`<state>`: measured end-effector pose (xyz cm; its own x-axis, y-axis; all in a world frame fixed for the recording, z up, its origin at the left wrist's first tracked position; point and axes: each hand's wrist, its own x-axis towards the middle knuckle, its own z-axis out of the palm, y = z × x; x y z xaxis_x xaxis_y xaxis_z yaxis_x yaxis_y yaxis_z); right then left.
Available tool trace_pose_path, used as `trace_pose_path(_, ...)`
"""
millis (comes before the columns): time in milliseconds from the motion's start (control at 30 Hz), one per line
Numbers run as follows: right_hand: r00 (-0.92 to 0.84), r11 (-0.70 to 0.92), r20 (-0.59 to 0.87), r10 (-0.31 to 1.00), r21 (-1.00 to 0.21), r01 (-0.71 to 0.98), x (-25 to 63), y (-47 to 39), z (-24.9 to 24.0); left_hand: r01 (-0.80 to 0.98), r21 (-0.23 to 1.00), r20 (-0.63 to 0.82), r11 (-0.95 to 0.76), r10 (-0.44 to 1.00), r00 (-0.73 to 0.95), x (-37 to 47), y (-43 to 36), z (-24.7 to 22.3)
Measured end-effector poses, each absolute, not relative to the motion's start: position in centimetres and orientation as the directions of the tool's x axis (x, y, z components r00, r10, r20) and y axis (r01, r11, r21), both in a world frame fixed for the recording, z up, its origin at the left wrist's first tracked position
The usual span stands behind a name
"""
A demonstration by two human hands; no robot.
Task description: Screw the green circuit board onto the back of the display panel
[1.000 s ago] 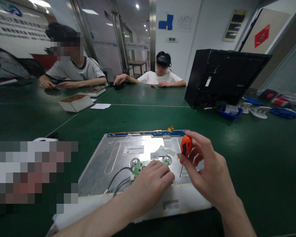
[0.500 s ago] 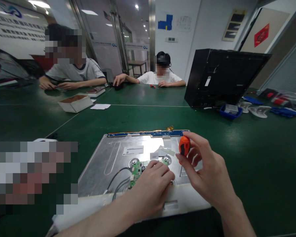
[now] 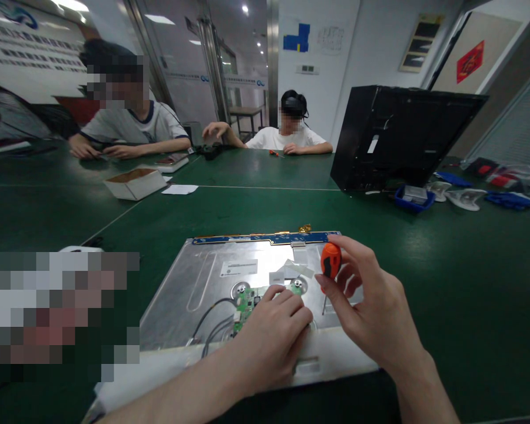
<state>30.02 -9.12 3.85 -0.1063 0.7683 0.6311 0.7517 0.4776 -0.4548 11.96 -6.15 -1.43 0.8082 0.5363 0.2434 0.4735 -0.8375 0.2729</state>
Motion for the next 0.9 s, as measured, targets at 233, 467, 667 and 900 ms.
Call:
trace_pose_path(233,-0.111,0.470,0.619,0.778,-0.456,0.755,30.05,-9.15,3.96,0.491,0.185,0.285,-0.851,0.525,0.802,11.95,-5.98,-2.13)
trace_pose_path(467,-0.105,0.475,0.621,0.776,-0.468,0.745,29.95,-9.15,3.95,0.482,0.185,0.305,-0.856,0.516,0.800,11.82,-5.96,-1.67)
trace_pose_path(667,-0.110,0.476,0.619,0.778,-0.465,0.747,29.97,-9.20,3.93,0.490,0.203,0.333,-0.848,0.530,0.780,11.77,-5.82,-1.55)
trace_pose_path(900,-0.101,0.465,0.624,0.774,-0.454,0.760,30.02,-9.12,3.84,0.456,0.256,0.308,-0.852,0.519,0.797,11.58,-5.89,-1.73)
